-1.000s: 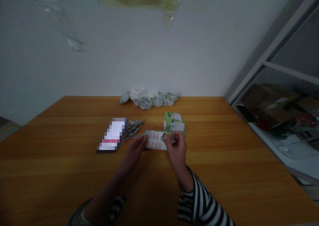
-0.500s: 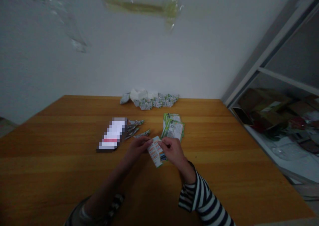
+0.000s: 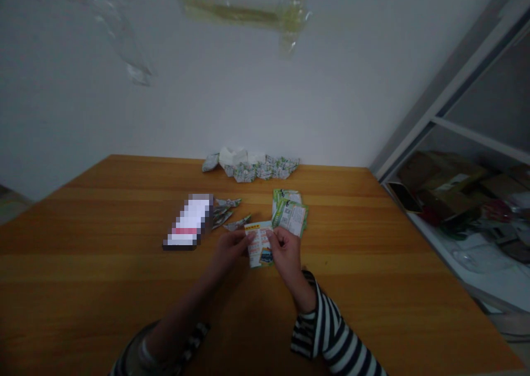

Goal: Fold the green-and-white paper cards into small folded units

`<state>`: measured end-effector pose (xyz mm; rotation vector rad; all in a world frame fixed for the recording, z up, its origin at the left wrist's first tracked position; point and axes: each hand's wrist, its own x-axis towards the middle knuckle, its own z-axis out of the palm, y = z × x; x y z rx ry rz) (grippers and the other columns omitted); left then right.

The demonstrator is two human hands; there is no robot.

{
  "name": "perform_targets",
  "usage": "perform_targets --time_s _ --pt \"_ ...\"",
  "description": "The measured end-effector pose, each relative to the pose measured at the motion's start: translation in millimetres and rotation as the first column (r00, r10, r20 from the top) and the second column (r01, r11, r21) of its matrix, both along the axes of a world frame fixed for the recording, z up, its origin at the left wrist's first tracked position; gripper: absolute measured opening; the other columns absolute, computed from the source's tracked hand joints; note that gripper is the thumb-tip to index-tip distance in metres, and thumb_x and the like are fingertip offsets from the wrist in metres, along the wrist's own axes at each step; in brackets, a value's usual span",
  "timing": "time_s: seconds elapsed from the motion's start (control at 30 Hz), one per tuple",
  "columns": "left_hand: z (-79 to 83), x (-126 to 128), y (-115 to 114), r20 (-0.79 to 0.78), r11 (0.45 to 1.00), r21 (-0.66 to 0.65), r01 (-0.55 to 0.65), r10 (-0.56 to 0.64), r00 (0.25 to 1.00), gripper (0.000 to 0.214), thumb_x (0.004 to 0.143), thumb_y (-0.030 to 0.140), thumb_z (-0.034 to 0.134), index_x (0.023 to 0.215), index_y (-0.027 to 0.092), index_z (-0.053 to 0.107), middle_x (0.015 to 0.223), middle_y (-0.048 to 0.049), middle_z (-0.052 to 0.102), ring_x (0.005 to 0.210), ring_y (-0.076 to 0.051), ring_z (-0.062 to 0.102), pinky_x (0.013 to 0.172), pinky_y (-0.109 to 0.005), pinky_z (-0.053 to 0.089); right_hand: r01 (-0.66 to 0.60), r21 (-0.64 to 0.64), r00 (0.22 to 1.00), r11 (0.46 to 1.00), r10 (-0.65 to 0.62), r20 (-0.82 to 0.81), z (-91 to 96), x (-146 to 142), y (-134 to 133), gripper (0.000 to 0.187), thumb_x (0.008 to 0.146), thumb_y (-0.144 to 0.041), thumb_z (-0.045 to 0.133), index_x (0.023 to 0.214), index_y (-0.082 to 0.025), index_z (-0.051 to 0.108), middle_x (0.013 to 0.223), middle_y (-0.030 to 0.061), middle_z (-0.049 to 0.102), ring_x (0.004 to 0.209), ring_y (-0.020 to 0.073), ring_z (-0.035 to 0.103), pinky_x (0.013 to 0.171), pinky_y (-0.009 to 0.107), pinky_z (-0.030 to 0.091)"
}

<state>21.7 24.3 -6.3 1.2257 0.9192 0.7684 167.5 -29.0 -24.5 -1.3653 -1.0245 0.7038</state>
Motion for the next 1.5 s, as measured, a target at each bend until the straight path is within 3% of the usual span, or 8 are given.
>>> perform_targets --time_s 0.17,0.57,0.73,0.87,0.97,1.03,1.27,1.5 --pt "-5.7 -0.2 1.2 -0.055 0.989 0.02 0.149 -0.148 0.987 0.04 0.071 0.051 0.069 0.071 0.012 0.073 0.063 -0.0064 0.071 0.056 -0.018 0.062 0.051 -0.025 0.047 0.049 -0.002 0.994 0.999 -0.049 -0.096 -2.8 -0.2 0.1 0.039 0.08 -0.05 0.062 0.061 -0.018 0.053 0.054 -0.0035 0.047 0.051 0.0111 0.04 0.048 0.022 0.033" --pt "3.7 2.6 -8.4 -0.082 0.994 -0.015 0.112 -0.112 0.99 0.035 0.074 0.048 0.066 0.068 0.014 0.066 0.049 -0.0035 0.064 0.042 -0.016 0.058 0.046 -0.025 0.046 0.097 0.027 0.927 0.995 -0.081 -0.366 -11.5 4.2 5.6 0.038 0.078 -0.048 0.067 0.062 -0.018 0.051 0.057 -0.0036 0.055 0.051 0.0107 0.046 0.05 0.022 0.039" --pt "14.1 -2.2 -6.0 0.127 0.993 0.083 0.079 -0.089 0.988 0.043 0.083 0.043 0.06 0.119 0.02 0.06 0.089 -0.0074 0.074 0.076 -0.022 0.07 0.07 -0.035 0.056 -0.006 -0.004 0.864 1.0 0.003 -0.503 -3.5 10.4 8.3 0.035 0.071 -0.049 0.073 0.069 -0.017 0.062 0.066 0.0022 0.067 0.057 0.0154 0.058 0.058 0.029 0.049" --pt "19.3 -9.6 0.7 0.056 0.928 0.344 0.144 -0.173 0.983 0.034 0.085 0.033 0.06 0.117 0.023 0.066 0.116 -0.0098 0.069 0.108 -0.025 0.064 0.095 -0.04 0.049 -0.084 -0.015 0.814 0.996 0.06 -0.578 10.4 8.5 5.7 0.042 0.068 -0.044 0.077 0.099 -0.018 0.069 0.085 0.0057 0.074 0.068 0.0197 0.066 0.064 0.032 0.053" --pt "14.9 -13.4 6.6 -0.061 0.863 0.479 0.16 -0.149 0.987 0.022 0.08 0.025 0.065 0.1 0.023 0.075 0.11 -0.0095 0.072 0.104 -0.025 0.065 0.095 -0.04 0.048 -0.114 -0.004 0.8 0.993 0.09 -0.593 14.3 4.6 3.4 0.071 0.069 -0.04 0.077 0.133 -0.025 0.052 0.1 0.0058 0.073 0.076 0.0202 0.068 0.065 0.031 0.054" --pt "12.1 -14.3 9.0 -0.066 0.871 0.478 0.116 -0.096 0.993 0.02 0.079 0.023 0.064 0.095 0.023 0.077 0.104 -0.0093 0.074 0.097 -0.025 0.068 0.091 -0.039 0.05 -0.126 0.018 0.825 0.992 0.115 -0.554 13.7 4.6 2.3 0.069 0.075 -0.04 0.072 0.138 -0.027 0.048 0.104 0.0059 0.072 0.075 0.0192 0.067 0.061 0.029 0.053" --pt "22.9 -14.4 8.1 -0.013 0.931 0.365 0.021 -0.018 1.0 0.018 0.074 0.025 0.068 0.089 0.024 0.078 0.1 -0.0053 0.076 0.097 -0.026 0.068 0.094 -0.039 0.048 -0.282 0.107 0.953 0.953 0.291 -0.08 19.2 21.2 0.0 0.026 0.075 -0.03 0.07 0.101 -0.026 0.075 0.108 0.0053 0.072 0.104 0.0245 0.062 0.089 0.038 0.049" --pt "16.0 -0.2 -4.3 0.094 0.968 0.18 -0.175 0.16 0.983 0.017 0.073 0.034 0.072 0.074 0.017 0.074 0.079 -0.003 0.075 0.078 -0.021 0.068 0.077 -0.032 0.052 -0.041 0.156 0.991 0.987 0.06 -0.116 16.7 8.2 2.4 0.024 0.07 -0.036 0.075 0.058 -0.019 0.064 0.07 0.0019 0.065 0.07 0.017 0.06 0.068 0.029 0.048"
